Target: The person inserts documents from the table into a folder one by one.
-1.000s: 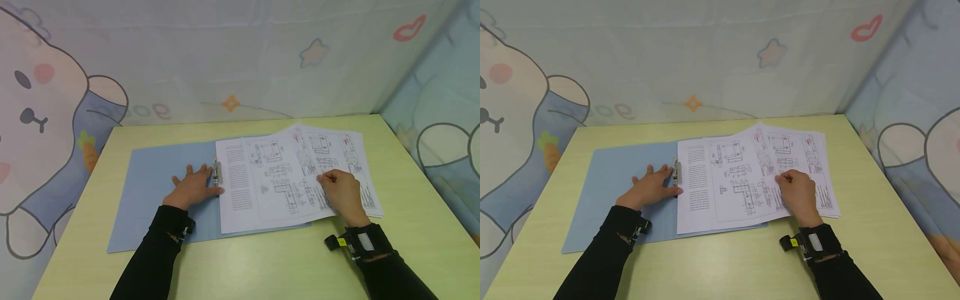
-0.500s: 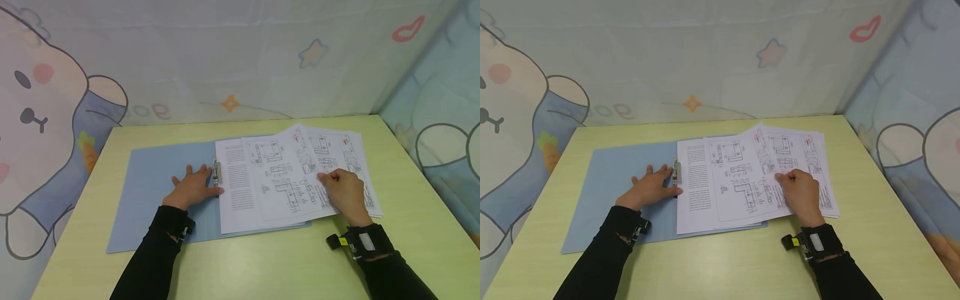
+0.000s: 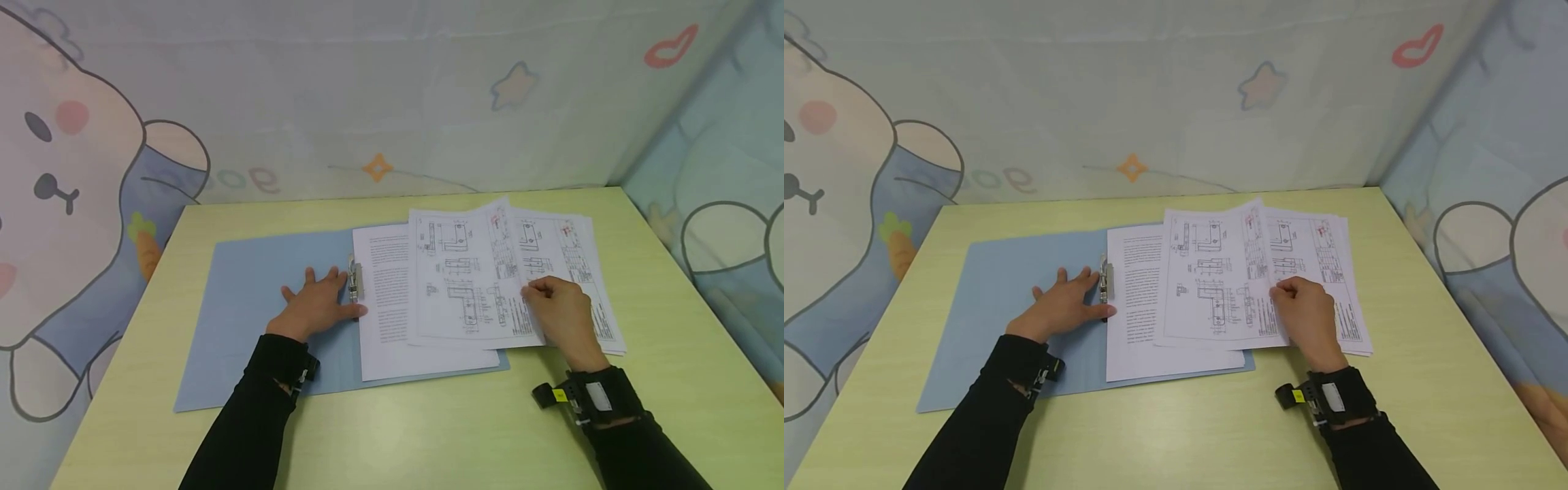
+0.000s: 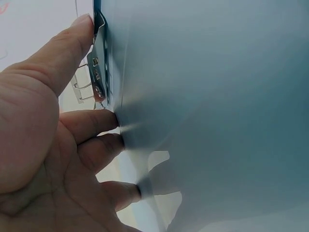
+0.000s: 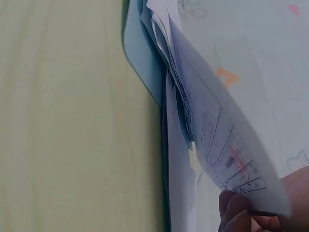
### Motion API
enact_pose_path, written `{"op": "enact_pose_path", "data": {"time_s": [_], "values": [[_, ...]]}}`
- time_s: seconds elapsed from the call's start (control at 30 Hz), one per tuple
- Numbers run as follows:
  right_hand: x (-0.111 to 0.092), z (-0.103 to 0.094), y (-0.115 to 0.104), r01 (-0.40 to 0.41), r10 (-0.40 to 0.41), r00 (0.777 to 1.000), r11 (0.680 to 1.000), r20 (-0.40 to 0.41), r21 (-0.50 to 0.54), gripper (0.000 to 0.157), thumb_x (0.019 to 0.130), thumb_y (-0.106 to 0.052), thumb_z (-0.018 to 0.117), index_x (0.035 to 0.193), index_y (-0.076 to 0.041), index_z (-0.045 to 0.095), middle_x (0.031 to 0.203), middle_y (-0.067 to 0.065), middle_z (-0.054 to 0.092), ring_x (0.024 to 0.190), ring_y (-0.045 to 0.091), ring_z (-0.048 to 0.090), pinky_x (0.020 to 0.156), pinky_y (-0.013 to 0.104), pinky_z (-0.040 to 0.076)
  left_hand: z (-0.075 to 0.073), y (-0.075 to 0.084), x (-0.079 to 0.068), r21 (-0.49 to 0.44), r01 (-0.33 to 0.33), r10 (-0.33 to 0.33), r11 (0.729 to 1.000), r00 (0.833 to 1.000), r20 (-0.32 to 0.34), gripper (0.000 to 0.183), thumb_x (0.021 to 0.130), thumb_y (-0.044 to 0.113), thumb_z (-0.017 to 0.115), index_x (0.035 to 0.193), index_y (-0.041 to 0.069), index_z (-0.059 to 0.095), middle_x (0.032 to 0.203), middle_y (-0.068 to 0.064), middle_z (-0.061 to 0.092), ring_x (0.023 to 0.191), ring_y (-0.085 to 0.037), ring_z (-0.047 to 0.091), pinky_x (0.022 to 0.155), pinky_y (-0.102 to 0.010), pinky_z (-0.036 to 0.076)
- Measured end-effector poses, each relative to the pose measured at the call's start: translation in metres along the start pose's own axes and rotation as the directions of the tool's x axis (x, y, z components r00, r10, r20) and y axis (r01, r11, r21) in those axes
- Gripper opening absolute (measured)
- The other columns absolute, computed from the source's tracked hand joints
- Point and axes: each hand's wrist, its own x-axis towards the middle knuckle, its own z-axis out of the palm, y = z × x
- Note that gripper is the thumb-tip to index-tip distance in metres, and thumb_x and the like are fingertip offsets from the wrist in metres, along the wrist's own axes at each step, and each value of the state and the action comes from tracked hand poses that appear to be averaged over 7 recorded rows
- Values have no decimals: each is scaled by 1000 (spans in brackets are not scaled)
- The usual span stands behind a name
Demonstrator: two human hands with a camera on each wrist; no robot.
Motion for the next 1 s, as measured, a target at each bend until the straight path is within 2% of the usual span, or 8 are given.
{"op": "enact_pose_path", "data": {"time_s": [0.23, 0.5, 0.73, 1.0], "values": [[1, 1, 0, 22, -21, 1000, 999, 15, -36, 22, 92, -23, 64, 88, -2, 70, 75, 14, 69, 58, 21, 59, 50, 33, 42, 1, 1, 1, -2, 6, -6, 1000, 1000, -2, 92, 83, 65, 61, 153, 17, 27, 161, -10, 19, 144, -45, -4, 100, -82, 2], [-2, 2, -5, 46, -46, 999, 998, 7, -43, 21, 92, -21, 64, 87, -2, 70, 72, 13, 67, 56, 21, 56, 50, 32, 41, 2, 3, 3, 3, 8, -8, 1000, 1000, 2, 92, 83, 65, 61, 153, 17, 28, 161, -9, 18, 144, -45, -4, 100, -81, 1], [-9, 12, -16, 56, -55, 997, 998, 52, -22, 19, 91, -21, 66, 87, -3, 70, 73, 12, 68, 56, 19, 57, 49, 32, 42, 1, 4, 3, 4, 16, -16, 1000, 1000, 9, 92, 83, 67, 58, 153, 16, 28, 161, -9, 18, 144, -44, -4, 100, -81, 1], [-14, 25, -31, 85, -84, 995, 996, 61, -14, 18, 90, -18, 67, 86, -1, 71, 72, 12, 68, 56, 19, 56, 50, 32, 41, 0, 5, 3, -2, 17, -17, 1000, 1000, 14, 93, 83, 70, 56, 153, 16, 27, 161, -9, 18, 144, -45, -4, 100, -81, 0]]}}
